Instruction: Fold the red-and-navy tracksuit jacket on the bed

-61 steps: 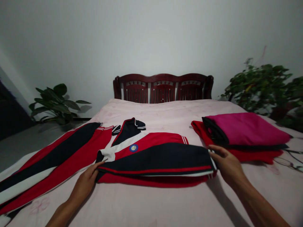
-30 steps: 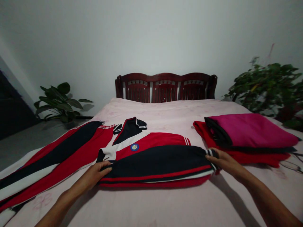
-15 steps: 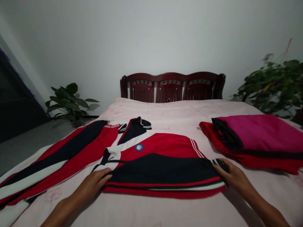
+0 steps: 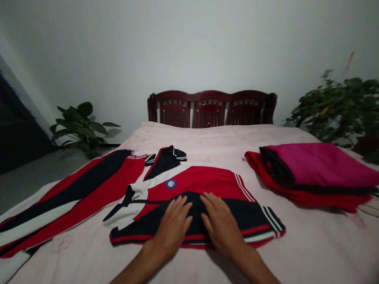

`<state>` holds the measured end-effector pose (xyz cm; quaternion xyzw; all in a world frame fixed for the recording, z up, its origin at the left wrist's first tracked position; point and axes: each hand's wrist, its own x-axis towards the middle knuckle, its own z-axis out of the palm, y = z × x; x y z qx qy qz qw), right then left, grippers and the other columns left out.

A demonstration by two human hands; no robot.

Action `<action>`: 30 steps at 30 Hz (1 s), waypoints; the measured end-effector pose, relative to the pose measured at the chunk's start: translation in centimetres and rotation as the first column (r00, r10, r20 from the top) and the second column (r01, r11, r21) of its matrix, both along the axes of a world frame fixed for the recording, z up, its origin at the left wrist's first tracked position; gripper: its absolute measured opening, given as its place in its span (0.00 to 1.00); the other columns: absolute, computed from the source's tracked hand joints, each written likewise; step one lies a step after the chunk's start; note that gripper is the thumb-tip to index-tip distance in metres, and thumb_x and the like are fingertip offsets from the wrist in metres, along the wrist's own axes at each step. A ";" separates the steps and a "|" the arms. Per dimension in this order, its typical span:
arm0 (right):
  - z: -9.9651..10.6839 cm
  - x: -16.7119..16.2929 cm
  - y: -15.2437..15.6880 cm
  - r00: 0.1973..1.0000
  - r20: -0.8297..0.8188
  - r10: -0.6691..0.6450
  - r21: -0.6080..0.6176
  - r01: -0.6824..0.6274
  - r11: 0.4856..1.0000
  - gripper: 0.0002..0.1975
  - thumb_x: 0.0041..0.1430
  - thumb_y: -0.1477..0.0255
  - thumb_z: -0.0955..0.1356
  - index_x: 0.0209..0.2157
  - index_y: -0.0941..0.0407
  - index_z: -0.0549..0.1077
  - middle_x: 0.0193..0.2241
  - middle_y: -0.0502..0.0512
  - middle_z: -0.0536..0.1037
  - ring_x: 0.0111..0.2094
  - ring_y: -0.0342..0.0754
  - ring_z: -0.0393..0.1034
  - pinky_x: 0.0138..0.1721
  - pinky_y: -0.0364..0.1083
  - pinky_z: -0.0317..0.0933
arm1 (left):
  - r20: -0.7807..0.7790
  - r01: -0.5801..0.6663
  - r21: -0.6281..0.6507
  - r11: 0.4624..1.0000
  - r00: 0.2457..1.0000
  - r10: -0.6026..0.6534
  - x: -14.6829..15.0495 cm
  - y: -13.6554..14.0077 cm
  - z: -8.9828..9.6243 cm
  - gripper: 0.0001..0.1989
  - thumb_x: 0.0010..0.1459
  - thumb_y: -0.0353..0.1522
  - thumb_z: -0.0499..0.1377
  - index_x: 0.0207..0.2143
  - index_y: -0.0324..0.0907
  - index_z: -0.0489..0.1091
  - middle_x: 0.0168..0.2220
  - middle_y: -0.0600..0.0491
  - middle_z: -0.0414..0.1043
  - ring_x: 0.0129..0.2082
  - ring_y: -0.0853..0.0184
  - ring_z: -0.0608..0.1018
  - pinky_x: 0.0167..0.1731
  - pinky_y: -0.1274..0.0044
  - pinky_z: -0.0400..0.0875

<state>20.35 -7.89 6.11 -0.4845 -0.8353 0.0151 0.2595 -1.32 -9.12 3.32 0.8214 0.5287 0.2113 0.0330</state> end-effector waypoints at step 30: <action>-4.9 13.2 2.9 0.818 0.169 -0.550 -0.112 0.571 0.814 0.28 0.64 0.57 0.54 0.55 0.55 0.70 0.53 0.59 0.75 0.54 0.57 0.69 0.55 0.56 0.62 | -0.330 -0.383 -0.023 0.924 0.875 0.355 -6.9 1.5 -2.6 0.28 0.66 0.45 0.48 0.65 0.47 0.58 0.67 0.44 0.57 0.67 0.55 0.59 0.64 0.57 0.52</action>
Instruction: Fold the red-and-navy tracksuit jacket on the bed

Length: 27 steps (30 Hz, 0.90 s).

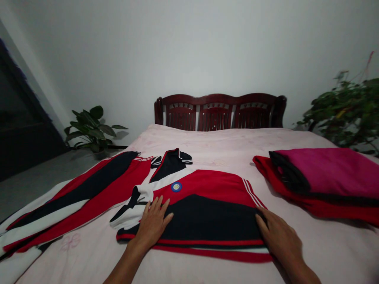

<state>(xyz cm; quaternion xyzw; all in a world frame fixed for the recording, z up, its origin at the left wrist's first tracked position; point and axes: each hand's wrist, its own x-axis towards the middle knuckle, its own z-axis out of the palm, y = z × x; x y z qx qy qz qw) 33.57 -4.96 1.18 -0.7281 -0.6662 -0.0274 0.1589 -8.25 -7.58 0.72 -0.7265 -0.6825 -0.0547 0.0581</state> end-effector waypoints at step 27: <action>-1.1 2.2 0.6 0.936 -0.351 -0.014 0.012 0.019 1.000 0.27 0.59 0.51 0.57 0.50 0.49 0.73 0.51 0.53 0.76 0.55 0.56 0.67 0.58 0.57 0.58 | -0.006 0.039 0.119 0.992 0.999 -0.039 -0.2 0.0 -0.9 0.24 0.65 0.41 0.53 0.61 0.46 0.65 0.64 0.45 0.63 0.64 0.55 0.64 0.63 0.58 0.55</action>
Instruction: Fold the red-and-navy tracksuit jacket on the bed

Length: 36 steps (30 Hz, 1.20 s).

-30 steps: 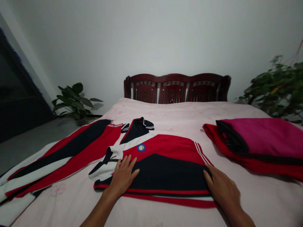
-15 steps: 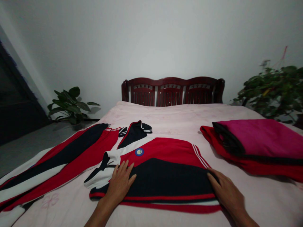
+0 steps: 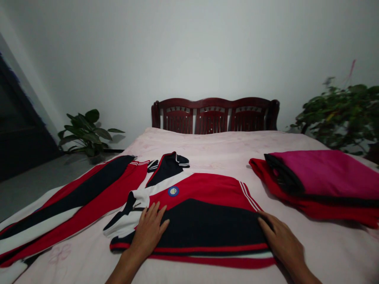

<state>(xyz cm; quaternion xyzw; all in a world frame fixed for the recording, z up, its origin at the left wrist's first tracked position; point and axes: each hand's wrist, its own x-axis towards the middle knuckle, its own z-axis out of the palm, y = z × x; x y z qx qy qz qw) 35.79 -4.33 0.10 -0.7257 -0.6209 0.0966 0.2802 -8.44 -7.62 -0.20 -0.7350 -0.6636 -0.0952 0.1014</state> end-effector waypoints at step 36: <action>0.5 -0.1 -0.2 1.000 -0.023 -0.011 -0.020 0.011 1.000 0.27 0.57 0.50 0.57 0.50 0.49 0.73 0.52 0.53 0.76 0.55 0.56 0.67 0.59 0.57 0.57 | 0.006 -0.019 -0.063 0.998 1.000 0.019 0.3 -0.2 0.9 0.25 0.65 0.41 0.52 0.62 0.46 0.64 0.64 0.46 0.62 0.65 0.56 0.63 0.63 0.59 0.54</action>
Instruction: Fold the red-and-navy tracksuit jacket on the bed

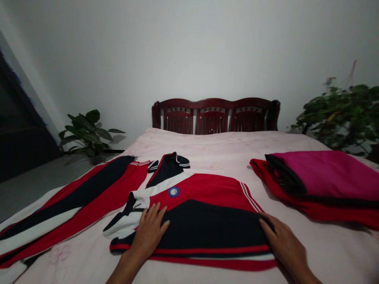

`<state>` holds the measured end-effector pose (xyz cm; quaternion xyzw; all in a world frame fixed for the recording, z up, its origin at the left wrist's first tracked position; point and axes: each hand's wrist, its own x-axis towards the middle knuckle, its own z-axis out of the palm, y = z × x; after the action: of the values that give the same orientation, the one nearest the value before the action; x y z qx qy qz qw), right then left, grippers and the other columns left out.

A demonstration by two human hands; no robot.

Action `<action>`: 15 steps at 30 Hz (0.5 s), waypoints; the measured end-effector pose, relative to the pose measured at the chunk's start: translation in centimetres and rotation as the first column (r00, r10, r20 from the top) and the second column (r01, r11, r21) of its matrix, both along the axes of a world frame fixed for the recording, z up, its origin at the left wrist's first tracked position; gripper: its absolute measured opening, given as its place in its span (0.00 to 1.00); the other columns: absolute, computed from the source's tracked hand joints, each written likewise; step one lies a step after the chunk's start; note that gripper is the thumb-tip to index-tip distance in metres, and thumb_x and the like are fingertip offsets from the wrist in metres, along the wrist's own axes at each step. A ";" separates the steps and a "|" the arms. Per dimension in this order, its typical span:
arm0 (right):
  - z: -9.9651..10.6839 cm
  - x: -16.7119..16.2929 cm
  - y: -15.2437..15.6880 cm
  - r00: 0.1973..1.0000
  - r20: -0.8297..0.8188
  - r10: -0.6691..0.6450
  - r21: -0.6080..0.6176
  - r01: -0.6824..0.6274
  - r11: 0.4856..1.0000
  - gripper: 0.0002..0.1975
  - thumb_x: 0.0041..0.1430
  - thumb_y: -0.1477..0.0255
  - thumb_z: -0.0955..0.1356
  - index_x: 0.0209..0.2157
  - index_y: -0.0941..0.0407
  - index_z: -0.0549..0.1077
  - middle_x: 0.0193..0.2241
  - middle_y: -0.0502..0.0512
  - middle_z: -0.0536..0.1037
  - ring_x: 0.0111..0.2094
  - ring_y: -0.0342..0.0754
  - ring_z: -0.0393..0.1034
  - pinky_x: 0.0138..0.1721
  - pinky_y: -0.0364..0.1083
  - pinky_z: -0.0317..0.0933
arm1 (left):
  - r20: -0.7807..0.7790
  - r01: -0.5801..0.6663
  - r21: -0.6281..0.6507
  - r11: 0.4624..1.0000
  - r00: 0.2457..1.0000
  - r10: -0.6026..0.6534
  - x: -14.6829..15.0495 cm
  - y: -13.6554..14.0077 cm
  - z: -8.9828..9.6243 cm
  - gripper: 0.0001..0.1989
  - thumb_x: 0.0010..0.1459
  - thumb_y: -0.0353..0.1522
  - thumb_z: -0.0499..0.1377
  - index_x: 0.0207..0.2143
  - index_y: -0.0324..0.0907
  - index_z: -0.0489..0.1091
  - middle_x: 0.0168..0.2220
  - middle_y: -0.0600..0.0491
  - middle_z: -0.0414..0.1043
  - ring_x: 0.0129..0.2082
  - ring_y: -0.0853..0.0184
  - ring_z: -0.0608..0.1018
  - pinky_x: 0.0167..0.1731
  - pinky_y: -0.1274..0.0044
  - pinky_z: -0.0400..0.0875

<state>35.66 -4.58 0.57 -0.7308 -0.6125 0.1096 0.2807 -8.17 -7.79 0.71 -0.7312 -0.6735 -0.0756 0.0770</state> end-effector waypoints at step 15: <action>-0.1 0.0 0.1 1.000 0.000 0.020 0.013 -0.020 1.000 0.26 0.58 0.51 0.58 0.50 0.49 0.73 0.51 0.54 0.76 0.55 0.56 0.67 0.59 0.57 0.57 | 0.002 0.002 0.006 1.000 1.000 -0.002 0.0 0.0 -0.1 0.25 0.65 0.41 0.52 0.62 0.46 0.64 0.64 0.45 0.62 0.65 0.56 0.63 0.63 0.59 0.55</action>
<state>35.68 -4.51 0.43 -0.7229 -0.6204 0.1084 0.2842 -8.17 -7.77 0.63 -0.7317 -0.6725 -0.0786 0.0786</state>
